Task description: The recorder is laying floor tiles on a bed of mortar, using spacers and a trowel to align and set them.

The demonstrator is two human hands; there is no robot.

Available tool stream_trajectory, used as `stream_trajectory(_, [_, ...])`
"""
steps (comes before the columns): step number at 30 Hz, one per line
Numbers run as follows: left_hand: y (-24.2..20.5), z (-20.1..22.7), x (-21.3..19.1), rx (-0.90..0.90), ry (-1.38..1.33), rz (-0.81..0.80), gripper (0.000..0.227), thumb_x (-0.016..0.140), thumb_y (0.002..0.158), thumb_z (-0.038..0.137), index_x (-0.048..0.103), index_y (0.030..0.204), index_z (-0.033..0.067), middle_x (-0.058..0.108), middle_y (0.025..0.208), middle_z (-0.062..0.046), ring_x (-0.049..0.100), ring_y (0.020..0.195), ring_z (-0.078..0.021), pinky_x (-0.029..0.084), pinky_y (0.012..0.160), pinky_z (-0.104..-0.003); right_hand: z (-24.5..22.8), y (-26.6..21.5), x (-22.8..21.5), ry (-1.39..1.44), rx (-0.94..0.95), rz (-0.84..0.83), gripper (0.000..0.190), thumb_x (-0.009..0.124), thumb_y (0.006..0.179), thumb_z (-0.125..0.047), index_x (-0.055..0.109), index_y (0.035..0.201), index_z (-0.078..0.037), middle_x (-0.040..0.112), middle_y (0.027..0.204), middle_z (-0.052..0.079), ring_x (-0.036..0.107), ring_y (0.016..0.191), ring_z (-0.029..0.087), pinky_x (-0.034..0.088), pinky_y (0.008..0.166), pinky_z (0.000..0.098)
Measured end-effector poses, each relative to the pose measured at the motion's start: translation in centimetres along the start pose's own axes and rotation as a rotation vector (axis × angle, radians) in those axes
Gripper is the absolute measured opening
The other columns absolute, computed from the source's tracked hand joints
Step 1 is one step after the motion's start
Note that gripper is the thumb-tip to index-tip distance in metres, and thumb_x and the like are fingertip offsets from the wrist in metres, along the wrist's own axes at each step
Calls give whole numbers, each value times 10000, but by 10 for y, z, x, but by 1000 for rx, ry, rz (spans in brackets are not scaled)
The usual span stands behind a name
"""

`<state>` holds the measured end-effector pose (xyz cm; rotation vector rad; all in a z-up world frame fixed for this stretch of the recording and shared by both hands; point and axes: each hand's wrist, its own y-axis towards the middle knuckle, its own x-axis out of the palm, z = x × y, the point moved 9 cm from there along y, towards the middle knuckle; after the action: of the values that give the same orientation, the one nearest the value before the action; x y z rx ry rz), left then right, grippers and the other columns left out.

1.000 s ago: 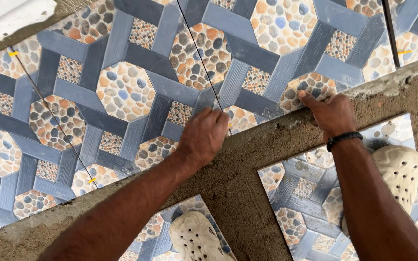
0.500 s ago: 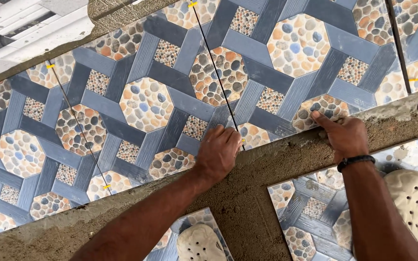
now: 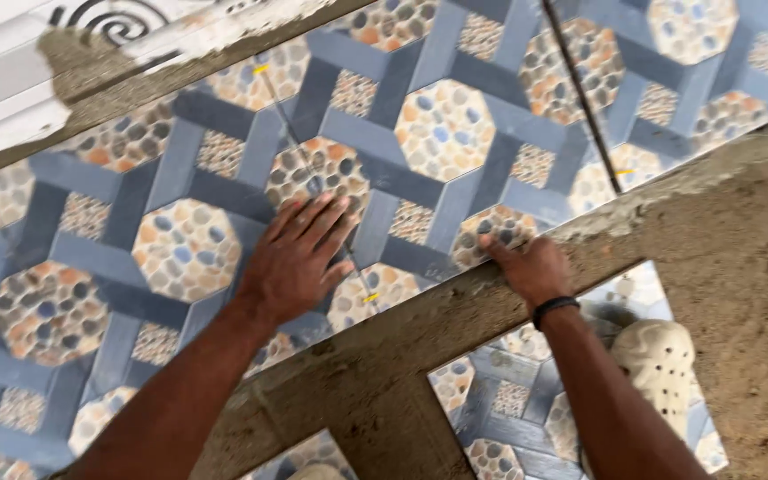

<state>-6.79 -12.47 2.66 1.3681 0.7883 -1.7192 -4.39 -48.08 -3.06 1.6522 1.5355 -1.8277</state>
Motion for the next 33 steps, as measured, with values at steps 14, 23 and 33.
stream_trajectory(14, [-8, 8, -6, 20, -2, 113, 685, 440, 986, 536, 441, 1486, 67, 420, 1572, -113, 313, 1495, -258, 191, 1255, -475, -17, 38, -49, -89, -194, 41, 570, 674, 932, -565, 491, 608, -133, 418, 546, -33, 293, 431, 104, 259, 380, 299])
stream_trajectory(23, [10, -11, -13, -392, -106, -6, 1143, 565, 761, 743, 194, 1571, 28, 150, 1661, -164, 121, 1528, -321, 140, 1198, -496, -165, 150, -138, -176, -769, 396, 278, 730, 934, -271, 713, 971, 4, 678, 835, 118, 612, 647, 198, 538, 555, 393])
stream_trajectory(33, [4, -15, 1, -449, -77, -279, 1213, 528, 758, 812, 141, 1609, 40, 88, 1710, -141, 78, 1522, -310, 127, 1221, -477, -180, 143, -130, 16, -350, 382, 415, 829, 902, -432, 711, 894, -34, 703, 794, 106, 684, 738, 240, 535, 693, 427])
